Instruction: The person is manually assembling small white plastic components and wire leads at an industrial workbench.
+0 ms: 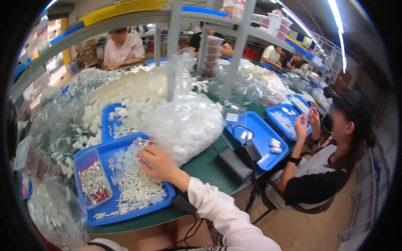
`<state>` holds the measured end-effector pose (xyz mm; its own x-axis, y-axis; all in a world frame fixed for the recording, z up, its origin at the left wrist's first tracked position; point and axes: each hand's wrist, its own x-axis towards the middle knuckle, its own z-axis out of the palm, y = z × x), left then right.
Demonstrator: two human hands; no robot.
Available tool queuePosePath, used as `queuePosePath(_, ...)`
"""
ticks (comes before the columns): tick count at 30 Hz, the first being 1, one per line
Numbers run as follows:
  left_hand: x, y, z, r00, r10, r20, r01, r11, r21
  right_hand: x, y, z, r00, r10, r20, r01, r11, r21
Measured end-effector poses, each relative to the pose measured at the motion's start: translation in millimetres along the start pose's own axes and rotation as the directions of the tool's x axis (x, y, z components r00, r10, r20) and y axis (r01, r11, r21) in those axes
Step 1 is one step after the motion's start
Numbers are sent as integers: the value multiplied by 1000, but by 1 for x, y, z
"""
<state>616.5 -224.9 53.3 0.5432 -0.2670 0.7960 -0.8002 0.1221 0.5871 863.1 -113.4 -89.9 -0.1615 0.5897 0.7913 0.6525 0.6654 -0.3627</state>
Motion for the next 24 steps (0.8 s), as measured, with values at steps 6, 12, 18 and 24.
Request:
queuePosePath(6,29,3,-12,850,-300,-433,517,317,796,4,-9,1,999,10,47,-10,1000,-1)
queuePosePath(12,92,-39,-24,946,293,-134,243,-373,896,-5,8,-10,987,155,-37,-154,988,6)
queuePosePath(18,115,-76,1,981,181,-75,143,-398,906,-1,-3,-1,990,143,-9,-143,989,42)
queuePosePath(24,109,-87,17,997,37,-66,76,-421,904,-5,-1,3,987,157,14,-158,986,49)
